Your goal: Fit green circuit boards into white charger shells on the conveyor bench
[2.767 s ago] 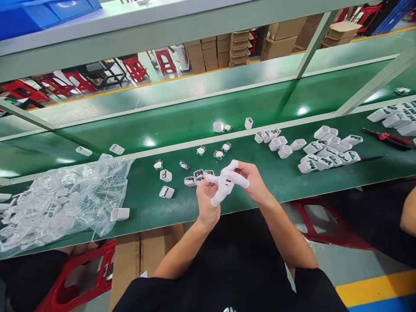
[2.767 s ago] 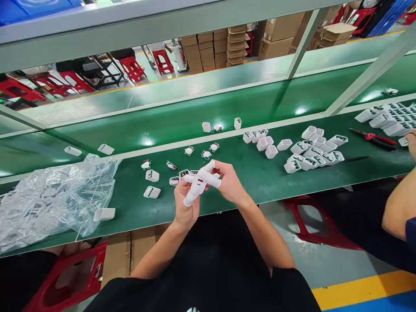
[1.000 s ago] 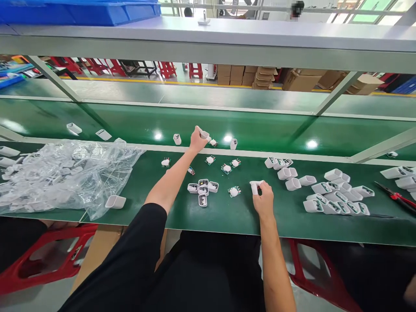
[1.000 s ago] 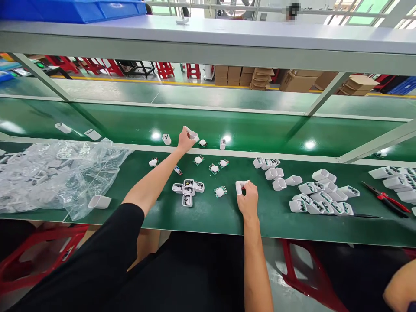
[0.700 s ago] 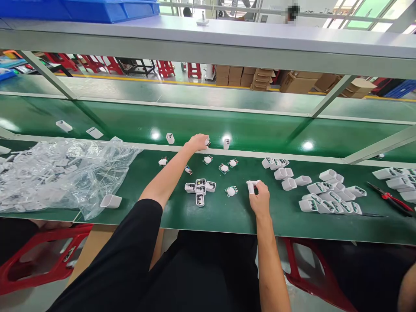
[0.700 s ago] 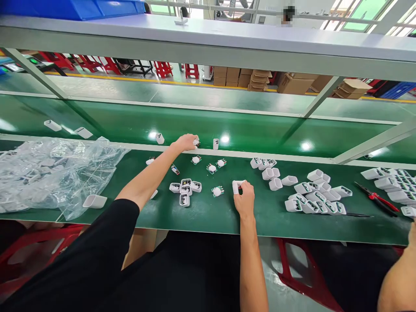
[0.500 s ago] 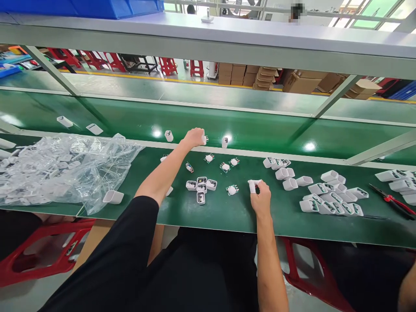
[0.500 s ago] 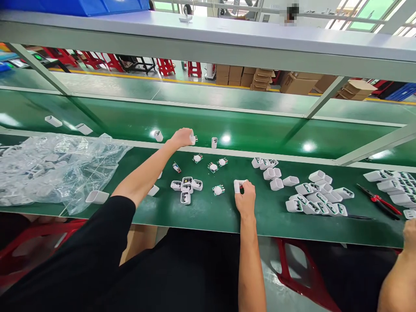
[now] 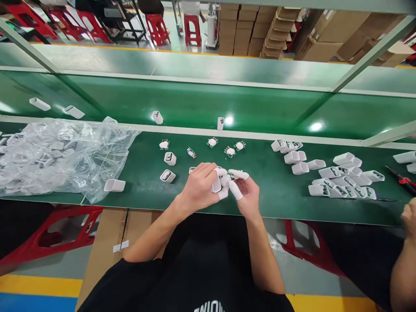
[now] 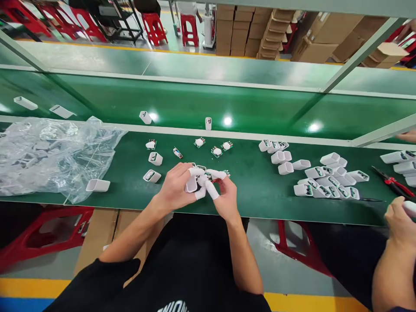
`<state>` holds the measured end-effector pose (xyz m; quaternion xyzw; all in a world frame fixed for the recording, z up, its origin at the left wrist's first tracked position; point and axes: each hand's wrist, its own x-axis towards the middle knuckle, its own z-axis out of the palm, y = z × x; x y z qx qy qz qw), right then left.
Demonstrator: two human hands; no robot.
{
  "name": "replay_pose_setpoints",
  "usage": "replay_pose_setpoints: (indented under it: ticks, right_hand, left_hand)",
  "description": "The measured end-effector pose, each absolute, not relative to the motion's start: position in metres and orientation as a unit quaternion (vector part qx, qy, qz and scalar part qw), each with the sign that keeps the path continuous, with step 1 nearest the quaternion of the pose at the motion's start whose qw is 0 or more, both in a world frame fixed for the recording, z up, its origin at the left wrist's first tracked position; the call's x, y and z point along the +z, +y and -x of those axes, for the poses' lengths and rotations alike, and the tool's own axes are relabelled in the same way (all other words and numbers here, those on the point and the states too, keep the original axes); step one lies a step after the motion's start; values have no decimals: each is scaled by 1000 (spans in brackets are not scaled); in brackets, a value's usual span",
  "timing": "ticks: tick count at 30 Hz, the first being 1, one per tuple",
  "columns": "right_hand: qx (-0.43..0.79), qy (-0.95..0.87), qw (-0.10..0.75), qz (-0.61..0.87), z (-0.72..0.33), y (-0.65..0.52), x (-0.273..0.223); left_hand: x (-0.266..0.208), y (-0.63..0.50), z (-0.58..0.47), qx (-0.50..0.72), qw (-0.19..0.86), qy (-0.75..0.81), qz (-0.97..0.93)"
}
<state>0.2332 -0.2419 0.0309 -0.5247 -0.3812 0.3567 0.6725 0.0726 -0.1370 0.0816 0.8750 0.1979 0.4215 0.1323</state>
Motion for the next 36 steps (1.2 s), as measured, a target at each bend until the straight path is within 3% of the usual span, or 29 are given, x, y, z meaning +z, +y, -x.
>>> replay_pose_setpoints:
  ticks: [6, 10, 13, 18, 27, 36]
  right_hand:
    - [413, -276, 696, 519, -228, -254, 22]
    - [339, -364, 663, 560, -229, -268, 16]
    - [252, -498, 591, 582, -237, -281, 22]
    - [164, -606, 504, 593, -247, -297, 33]
    - [322, -347, 713, 518, -242, -313, -1]
    - [297, -425, 714, 471, -238, -325, 26]
  left_hand:
    - [44, -162, -67, 394, 525, 260, -708]
    - [27, -175, -74, 400, 632, 286, -600]
    - [24, -182, -78, 379, 687, 303, -540]
    - [27, -189, -78, 318, 679, 290, -595]
    - [17, -195, -50, 248, 629, 190, -711]
    - [32, -184, -50, 293, 554, 111, -771]
